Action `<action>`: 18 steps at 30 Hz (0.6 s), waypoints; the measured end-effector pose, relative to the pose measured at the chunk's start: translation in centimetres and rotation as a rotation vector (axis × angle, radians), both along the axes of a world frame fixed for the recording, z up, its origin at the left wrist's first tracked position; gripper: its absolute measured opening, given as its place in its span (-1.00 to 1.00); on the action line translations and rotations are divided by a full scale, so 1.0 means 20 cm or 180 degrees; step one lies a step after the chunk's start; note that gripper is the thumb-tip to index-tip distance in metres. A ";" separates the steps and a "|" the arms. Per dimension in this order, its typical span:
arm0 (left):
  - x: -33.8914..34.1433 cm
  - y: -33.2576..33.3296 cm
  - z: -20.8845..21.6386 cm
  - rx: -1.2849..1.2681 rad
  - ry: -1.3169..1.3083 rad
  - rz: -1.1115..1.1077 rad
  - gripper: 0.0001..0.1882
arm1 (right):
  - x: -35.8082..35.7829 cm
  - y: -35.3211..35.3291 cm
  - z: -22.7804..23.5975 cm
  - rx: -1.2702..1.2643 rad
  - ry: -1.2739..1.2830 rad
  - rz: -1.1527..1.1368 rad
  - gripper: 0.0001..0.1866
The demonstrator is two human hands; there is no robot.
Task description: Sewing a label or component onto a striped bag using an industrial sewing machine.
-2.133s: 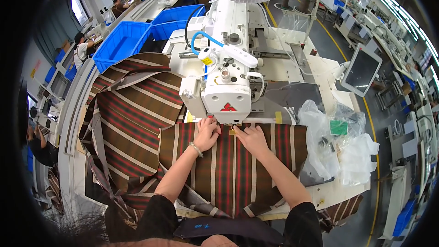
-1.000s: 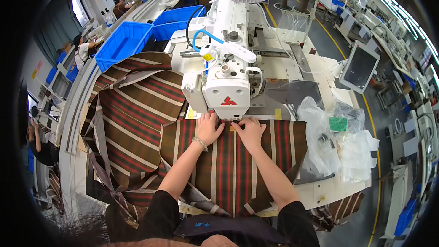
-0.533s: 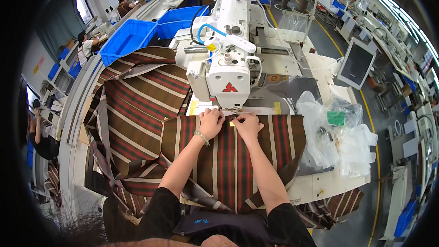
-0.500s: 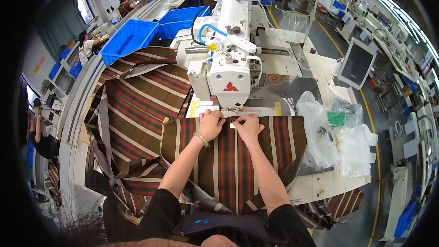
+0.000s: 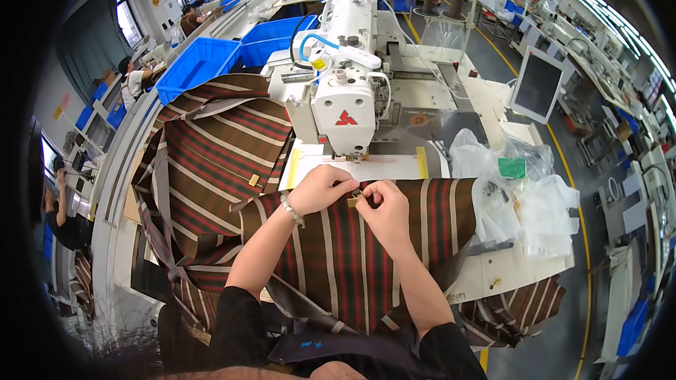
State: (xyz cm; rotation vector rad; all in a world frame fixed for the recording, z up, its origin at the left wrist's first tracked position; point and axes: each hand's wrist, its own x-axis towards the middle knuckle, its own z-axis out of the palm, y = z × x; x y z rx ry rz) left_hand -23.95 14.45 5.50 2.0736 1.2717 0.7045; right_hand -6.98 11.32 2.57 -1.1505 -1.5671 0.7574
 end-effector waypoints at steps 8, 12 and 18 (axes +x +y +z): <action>0.12 -0.21 0.05 0.2001 0.0479 0.0609 -0.78 | -0.03 -0.15 0.02 -0.0405 0.1132 0.0002 -0.93; 0.13 -0.26 0.04 0.2447 0.0525 0.0670 -0.81 | -0.05 -0.21 0.02 -0.0343 0.1437 -0.0075 -0.93; 0.15 -0.32 0.06 0.2972 0.0955 0.0706 -0.84 | -0.07 -0.27 0.04 -0.1436 0.2892 0.0593 -0.94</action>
